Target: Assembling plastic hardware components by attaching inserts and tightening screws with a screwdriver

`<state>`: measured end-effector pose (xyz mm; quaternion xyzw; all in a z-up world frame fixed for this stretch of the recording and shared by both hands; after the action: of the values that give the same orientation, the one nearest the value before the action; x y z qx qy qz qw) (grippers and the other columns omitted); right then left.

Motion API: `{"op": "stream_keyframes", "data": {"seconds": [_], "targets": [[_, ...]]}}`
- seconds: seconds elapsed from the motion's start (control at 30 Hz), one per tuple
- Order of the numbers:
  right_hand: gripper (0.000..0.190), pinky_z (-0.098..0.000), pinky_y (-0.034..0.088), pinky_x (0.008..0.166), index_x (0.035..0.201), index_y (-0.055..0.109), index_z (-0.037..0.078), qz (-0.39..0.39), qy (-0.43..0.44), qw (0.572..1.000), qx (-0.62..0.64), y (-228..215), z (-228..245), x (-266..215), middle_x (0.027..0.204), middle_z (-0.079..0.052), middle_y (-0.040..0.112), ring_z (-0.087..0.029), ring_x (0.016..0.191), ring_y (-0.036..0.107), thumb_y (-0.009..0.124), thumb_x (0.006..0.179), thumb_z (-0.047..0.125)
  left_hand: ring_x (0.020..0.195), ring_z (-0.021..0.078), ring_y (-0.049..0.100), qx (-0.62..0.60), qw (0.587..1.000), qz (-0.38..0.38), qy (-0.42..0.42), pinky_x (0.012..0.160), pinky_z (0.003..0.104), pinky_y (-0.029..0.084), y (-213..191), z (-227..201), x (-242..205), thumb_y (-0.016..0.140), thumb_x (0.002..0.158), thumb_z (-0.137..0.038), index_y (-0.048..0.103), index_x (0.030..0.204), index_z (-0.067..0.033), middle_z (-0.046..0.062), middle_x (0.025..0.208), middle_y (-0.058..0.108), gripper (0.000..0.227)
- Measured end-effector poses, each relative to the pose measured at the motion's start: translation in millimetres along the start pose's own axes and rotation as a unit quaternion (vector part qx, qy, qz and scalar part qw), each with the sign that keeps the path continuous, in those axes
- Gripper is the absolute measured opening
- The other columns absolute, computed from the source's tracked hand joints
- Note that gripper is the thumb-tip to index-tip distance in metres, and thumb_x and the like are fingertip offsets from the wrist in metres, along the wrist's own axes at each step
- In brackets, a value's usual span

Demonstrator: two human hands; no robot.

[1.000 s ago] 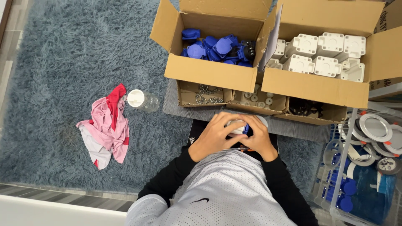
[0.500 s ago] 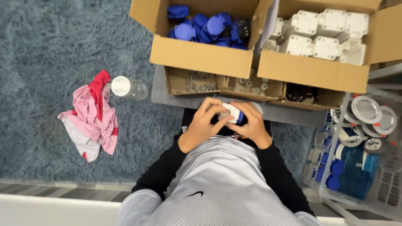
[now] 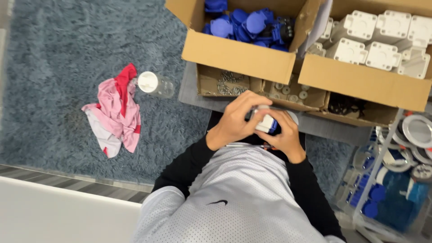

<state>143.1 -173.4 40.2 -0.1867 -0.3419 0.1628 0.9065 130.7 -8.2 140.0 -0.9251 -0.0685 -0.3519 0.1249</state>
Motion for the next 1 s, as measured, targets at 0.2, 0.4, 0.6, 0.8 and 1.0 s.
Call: {"op": "stream_keyframes", "data": {"seconds": [0.2, 0.4, 0.6, 0.8, 1.0], "targets": [[0.063, -0.0554, 0.059, 0.082, 0.127, 0.072, -0.005, -0.006, -0.001, 1.0, 0.0, -1.8, 4.8, 4.2, 0.11, -0.022, 0.075, -0.048, 0.096, 0.073, 0.1, 0.078, 0.019, 0.103, 0.0348, 0.075, 0.036, 0.997, -0.005, 0.074, 0.09, 0.042, 0.058, 5.6, -15.1, 22.9, 0.077, 0.103, -0.009, 0.072, 0.101, -0.0071, 0.008, 0.116, 0.078, 0.006], [0.063, -0.0557, 0.059, 0.083, 0.126, 0.072, -0.004, -0.008, -0.003, 1.0, -0.006, -4.6, 15.1, 11.6, 0.107, -0.022, 0.075, -0.048, 0.095, 0.073, 0.102, 0.075, 0.02, 0.098, 0.0275, 0.074, 0.103, 0.987, 0.003, 0.12, 0.084, 0.037, 0.056, 15.2, -2.3, 24.0, 0.082, 0.098, -0.009, 0.069, 0.088, -0.0117, 0.001, 0.109, 0.075, 0.016], [0.065, -0.0546, 0.059, 0.085, 0.127, 0.073, -0.001, -0.009, 0.003, 1.0, -0.009, -3.1, 10.2, 7.3, 0.108, -0.019, 0.077, -0.046, 0.097, 0.074, 0.102, 0.074, 0.022, 0.102, 0.0229, 0.072, 0.191, 0.968, -0.003, 0.162, 0.081, 0.034, 0.051, 26.5, 8.9, 18.5, 0.083, 0.098, -0.017, 0.073, 0.092, -0.0162, -0.002, 0.11, 0.074, 0.012], [0.067, -0.0547, 0.06, 0.089, 0.125, 0.073, -0.003, -0.013, 0.005, 1.0, -0.017, 1.9, -2.6, -1.1, 0.11, -0.02, 0.077, -0.046, 0.101, 0.075, 0.104, 0.071, 0.023, 0.106, 0.025, 0.072, 0.211, 0.96, -0.002, 0.184, 0.078, 0.035, 0.047, 26.2, -0.2, 11.2, 0.081, 0.102, -0.025, 0.077, 0.094, -0.0125, 0.002, 0.116, 0.078, 0.015], [0.06, -0.0537, 0.061, 0.089, 0.12, 0.072, -0.005, -0.017, -0.006, 0.999, -0.048, 0.1, -20.1, -20.0, 0.111, -0.023, 0.077, -0.047, 0.101, 0.076, 0.102, 0.075, 0.021, 0.112, 0.0274, 0.073, 0.152, 0.973, 0.053, 0.168, 0.085, 0.036, 0.052, 27.7, -6.1, -30.9, 0.083, 0.099, -0.031, 0.079, 0.109, -0.0126, 0.005, 0.118, 0.078, 0.021]]}}
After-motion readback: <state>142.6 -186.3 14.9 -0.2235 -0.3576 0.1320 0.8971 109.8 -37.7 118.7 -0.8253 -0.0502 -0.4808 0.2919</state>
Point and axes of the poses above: each hand's wrist, its own x-axis towards the middle knuckle, its own y-axis out of the palm, z = x × y, the point moved 9 cm from there along x, towards the middle knuckle
